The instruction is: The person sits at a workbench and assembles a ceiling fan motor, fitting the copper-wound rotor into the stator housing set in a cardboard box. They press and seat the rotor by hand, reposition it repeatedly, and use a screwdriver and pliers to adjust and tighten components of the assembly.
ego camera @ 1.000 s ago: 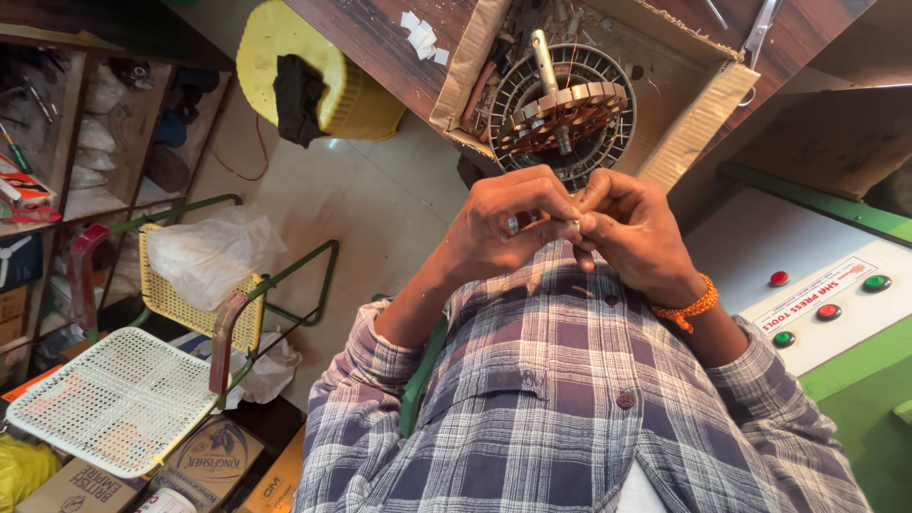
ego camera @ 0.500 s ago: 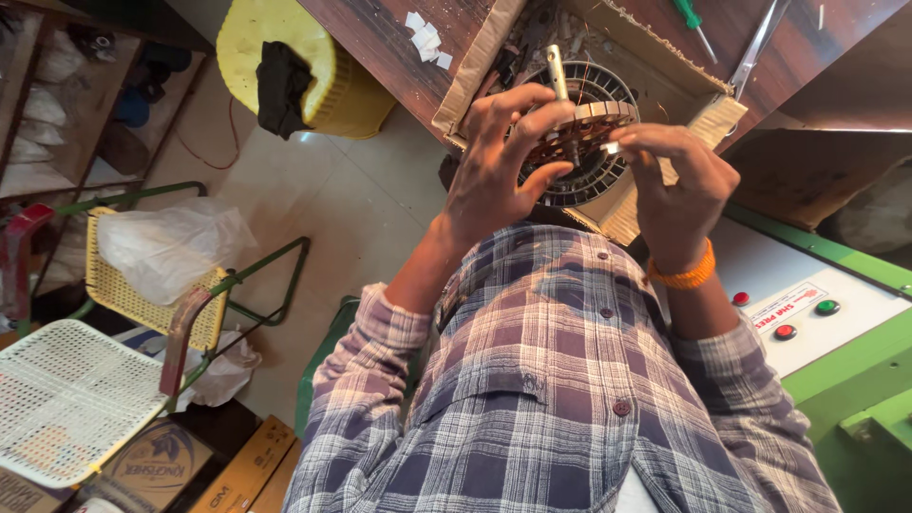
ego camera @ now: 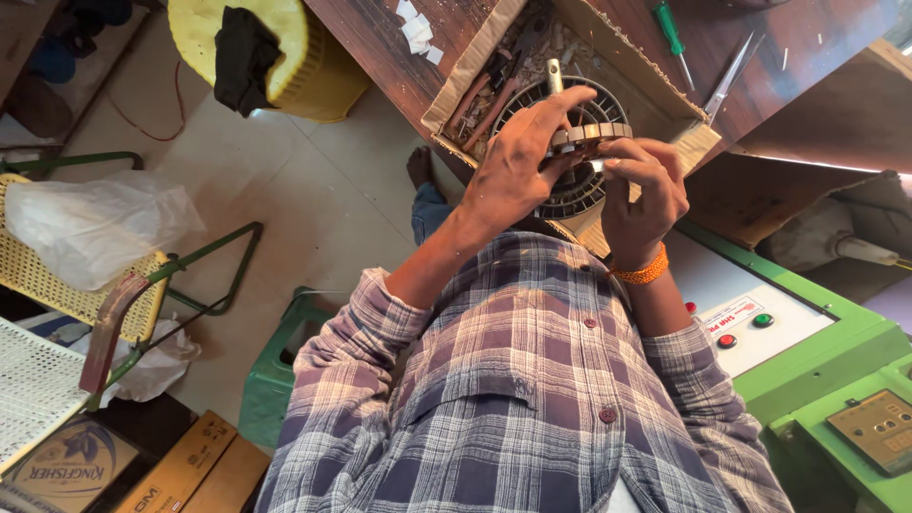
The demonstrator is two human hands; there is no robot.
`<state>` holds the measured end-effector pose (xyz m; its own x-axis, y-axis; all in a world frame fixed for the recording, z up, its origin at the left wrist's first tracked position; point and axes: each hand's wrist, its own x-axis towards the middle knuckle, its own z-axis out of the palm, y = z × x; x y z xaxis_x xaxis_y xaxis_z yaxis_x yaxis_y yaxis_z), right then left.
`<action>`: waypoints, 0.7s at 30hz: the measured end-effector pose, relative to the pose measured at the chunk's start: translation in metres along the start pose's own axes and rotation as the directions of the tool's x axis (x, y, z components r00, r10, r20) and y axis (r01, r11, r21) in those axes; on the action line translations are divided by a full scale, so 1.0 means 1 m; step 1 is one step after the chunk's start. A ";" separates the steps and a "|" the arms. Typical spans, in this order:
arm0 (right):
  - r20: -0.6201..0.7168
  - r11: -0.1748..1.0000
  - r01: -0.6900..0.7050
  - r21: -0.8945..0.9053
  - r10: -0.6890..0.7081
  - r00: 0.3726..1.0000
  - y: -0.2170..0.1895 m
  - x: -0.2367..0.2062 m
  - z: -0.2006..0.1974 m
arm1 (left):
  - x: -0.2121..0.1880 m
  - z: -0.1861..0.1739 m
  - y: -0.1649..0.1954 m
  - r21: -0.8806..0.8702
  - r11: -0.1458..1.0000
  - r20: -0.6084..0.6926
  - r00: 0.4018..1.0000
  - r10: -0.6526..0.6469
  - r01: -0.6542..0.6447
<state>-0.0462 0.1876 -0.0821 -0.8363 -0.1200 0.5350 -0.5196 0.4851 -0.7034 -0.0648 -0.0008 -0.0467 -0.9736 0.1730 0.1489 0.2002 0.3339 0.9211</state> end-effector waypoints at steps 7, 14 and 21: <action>0.093 0.975 -0.153 0.159 0.140 0.986 0.001 -0.010 -0.001 | 0.001 0.010 -0.003 0.003 1.000 -0.041 0.999 -0.022 0.022; 0.313 0.977 -0.190 0.098 0.151 0.938 -0.006 0.002 -0.021 | 0.002 0.009 -0.014 -0.060 0.996 -0.024 0.997 -0.072 0.070; 0.036 0.961 -0.201 0.189 0.198 0.980 0.004 0.009 -0.017 | 0.004 0.014 -0.019 0.025 0.994 -0.009 0.994 -0.108 0.108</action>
<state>-0.0529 0.2032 -0.0715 -0.9282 -0.0528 0.3683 -0.3646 0.3266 -0.8720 -0.0712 0.0069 -0.0683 -0.9905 0.1275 0.0520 0.0965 0.3740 0.9224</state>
